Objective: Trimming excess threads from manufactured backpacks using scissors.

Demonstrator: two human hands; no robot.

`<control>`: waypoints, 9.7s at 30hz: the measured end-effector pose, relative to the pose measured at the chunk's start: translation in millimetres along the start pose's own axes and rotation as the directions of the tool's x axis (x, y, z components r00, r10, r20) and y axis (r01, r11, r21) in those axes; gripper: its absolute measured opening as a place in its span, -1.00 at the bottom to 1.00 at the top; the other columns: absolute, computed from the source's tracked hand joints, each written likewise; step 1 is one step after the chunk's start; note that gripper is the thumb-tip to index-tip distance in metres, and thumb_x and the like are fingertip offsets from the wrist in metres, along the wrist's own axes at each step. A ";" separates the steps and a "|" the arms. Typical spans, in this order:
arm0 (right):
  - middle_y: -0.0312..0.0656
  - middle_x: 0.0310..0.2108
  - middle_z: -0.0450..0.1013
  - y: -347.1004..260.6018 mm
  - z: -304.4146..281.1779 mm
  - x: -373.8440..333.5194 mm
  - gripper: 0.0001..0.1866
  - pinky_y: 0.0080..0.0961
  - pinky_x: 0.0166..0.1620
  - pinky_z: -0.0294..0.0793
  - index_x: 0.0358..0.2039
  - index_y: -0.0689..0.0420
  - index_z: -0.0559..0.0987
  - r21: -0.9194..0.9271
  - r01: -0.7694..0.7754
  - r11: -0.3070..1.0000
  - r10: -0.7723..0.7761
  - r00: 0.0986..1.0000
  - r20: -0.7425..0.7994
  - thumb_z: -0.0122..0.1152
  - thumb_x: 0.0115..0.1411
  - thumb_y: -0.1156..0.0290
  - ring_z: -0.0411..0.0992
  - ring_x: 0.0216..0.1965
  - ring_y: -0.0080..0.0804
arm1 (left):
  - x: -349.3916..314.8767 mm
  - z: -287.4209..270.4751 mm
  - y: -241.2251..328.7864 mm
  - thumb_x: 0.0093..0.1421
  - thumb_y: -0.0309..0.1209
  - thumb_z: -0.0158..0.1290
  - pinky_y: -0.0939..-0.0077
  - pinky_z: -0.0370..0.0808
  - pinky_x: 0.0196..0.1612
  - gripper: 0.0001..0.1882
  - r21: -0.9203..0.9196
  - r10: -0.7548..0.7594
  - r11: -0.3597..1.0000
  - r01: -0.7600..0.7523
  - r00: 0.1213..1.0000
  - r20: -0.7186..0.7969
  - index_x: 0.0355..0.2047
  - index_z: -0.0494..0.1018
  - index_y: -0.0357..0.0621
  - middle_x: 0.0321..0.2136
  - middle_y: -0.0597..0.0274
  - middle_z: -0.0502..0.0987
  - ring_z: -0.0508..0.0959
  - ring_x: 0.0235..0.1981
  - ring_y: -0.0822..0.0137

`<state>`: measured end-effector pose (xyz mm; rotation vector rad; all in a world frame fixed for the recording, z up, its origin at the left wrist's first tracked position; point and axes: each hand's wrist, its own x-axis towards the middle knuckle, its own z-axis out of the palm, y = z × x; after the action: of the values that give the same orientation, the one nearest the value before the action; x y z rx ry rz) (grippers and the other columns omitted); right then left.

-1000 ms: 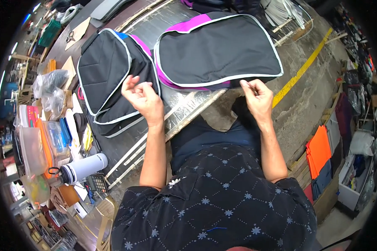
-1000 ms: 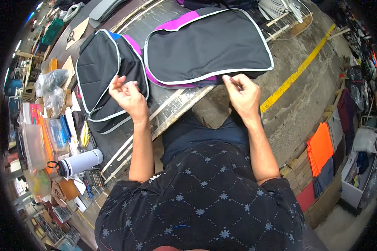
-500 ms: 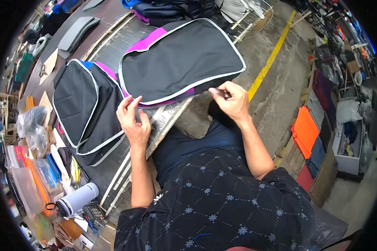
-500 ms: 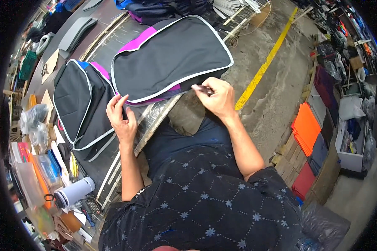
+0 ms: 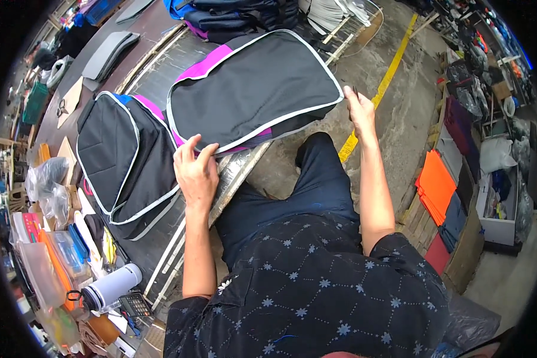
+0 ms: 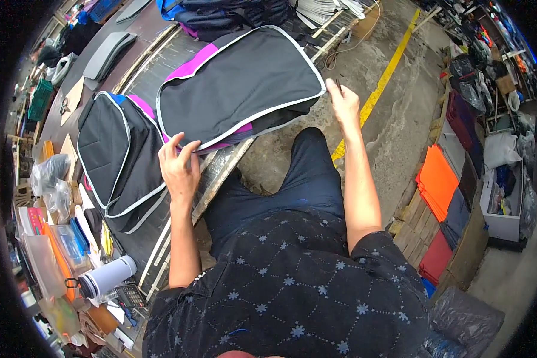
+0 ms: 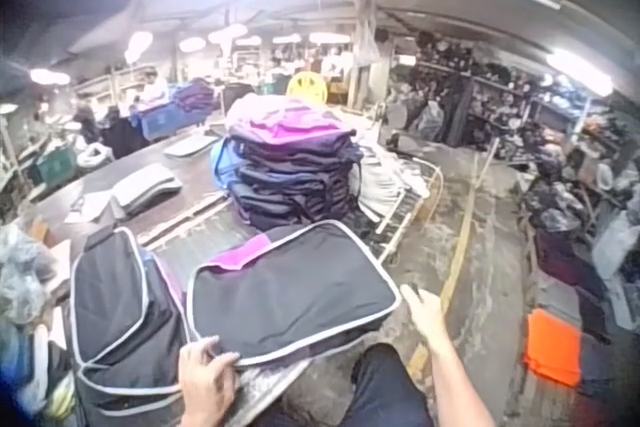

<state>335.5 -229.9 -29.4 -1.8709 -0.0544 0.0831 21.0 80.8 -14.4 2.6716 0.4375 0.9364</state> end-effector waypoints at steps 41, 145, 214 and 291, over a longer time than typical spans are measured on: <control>-0.45 -0.38 0.59 -29.8 45.8 -133.3 -0.92 -0.66 -0.38 0.39 -0.16 0.17 0.74 0.070 0.544 0.836 -0.548 0.820 0.164 0.45 0.35 0.54 0.42 -0.40 -0.80 | 7.8 102.4 117.3 0.56 -0.20 0.16 0.65 0.14 -0.57 -0.70 -0.729 -0.134 -0.084 0.679 0.717 0.684 -0.25 0.64 -0.16 -0.49 0.46 0.57 0.24 -0.65 0.69; -0.15 -0.25 0.61 -135.6 114.2 -82.1 -0.75 -0.37 -0.15 0.59 -0.06 0.19 0.70 0.101 0.792 0.602 -0.571 0.338 0.748 0.43 0.35 0.32 0.60 -0.25 -0.33 | 26.1 21.2 39.6 0.04 -0.55 0.50 0.44 0.54 -0.13 -0.25 -0.591 -0.265 0.789 0.167 0.961 -0.083 0.26 0.49 -0.15 -0.19 0.27 0.59 0.58 -0.20 0.35; -0.59 -0.51 0.22 9.3 42.5 -54.4 -0.67 -0.61 -0.43 0.10 -0.37 0.06 0.56 0.137 0.152 0.979 -0.184 0.946 0.267 0.31 0.53 0.17 0.12 -0.49 -0.78 | 77.6 27.5 -17.5 0.45 -0.29 0.27 0.49 0.55 -0.11 -0.74 -0.921 -0.466 0.173 0.349 0.853 0.236 -0.16 0.72 -0.29 -0.30 0.33 0.70 0.63 -0.30 0.43; 0.08 -0.19 0.69 49.9 89.2 -144.9 -0.76 -0.06 -0.19 0.66 0.01 0.16 0.56 -0.233 0.527 0.817 -0.460 0.840 0.288 0.33 0.44 0.34 0.69 -0.19 0.13 | 55.0 125.1 60.2 0.36 -0.60 0.07 0.16 0.55 -0.15 -0.92 -0.609 0.213 0.777 0.161 0.843 0.495 -0.20 0.53 -0.37 -0.35 -0.17 0.60 0.64 -0.28 -0.11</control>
<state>183.3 -171.4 -99.1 -2.0882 -0.7491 -0.0886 153.4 26.3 -56.6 2.1517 -0.0582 0.2082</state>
